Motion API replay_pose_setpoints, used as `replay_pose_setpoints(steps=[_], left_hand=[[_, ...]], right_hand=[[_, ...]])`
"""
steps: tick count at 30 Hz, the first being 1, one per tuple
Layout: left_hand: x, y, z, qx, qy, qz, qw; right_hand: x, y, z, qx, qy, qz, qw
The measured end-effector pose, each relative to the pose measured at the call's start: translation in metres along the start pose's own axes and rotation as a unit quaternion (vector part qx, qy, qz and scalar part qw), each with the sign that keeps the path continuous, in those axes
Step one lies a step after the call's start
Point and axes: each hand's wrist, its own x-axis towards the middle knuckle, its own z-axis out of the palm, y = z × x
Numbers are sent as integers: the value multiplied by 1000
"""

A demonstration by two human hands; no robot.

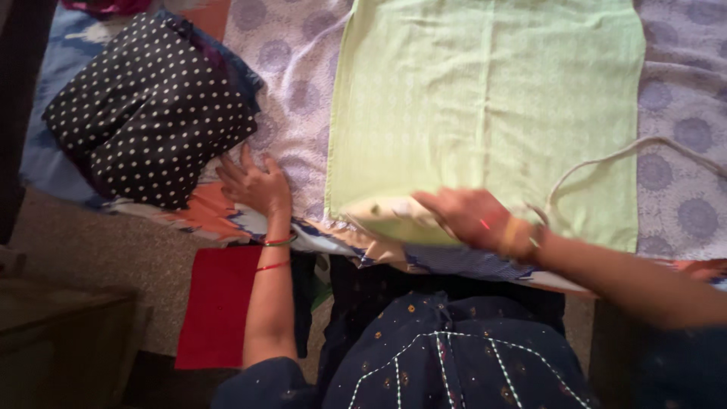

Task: The person irons a green garment on a patterned surface using an iron, smoothing the fabric with their hands and moving the tool across different sections of the item.

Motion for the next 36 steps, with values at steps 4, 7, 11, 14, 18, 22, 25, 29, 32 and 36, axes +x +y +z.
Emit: replay_pose_setpoints(steps=[4, 7, 11, 14, 18, 22, 25, 29, 32, 36], left_hand=[[0, 0, -5, -14, -1, 8, 1000], [0, 0, -6, -13, -4, 12, 1000], [0, 3, 0, 9, -6, 9, 1000], [0, 1, 2, 13, -5, 7, 1000], [-1, 0, 5, 15, -4, 4, 1000], [-1, -1, 3, 0, -17, -7, 1000], [-1, -2, 2, 14, -8, 13, 1000], [-3, -4, 5, 26, -9, 16, 999], [-1, -6, 7, 9, -7, 11, 1000], [-3, -9, 8, 6, -1, 18, 1000]], right_hand=[[-76, 13, -13, 78, 99, 97, 987], [-128, 32, -9, 12, 135, 259, 956], [-152, 68, -1, -82, 121, 469, 871], [-126, 97, -8, -32, 200, 363, 910], [-39, 160, -22, 42, 262, 287, 921], [80, 247, -36, 9, 338, 223, 914], [144, 288, -53, -49, 333, 244, 909], [130, 281, -48, -52, 246, 261, 932], [42, 235, -28, -74, 197, 176, 962], [-89, 138, -12, 34, 86, 319, 943]])
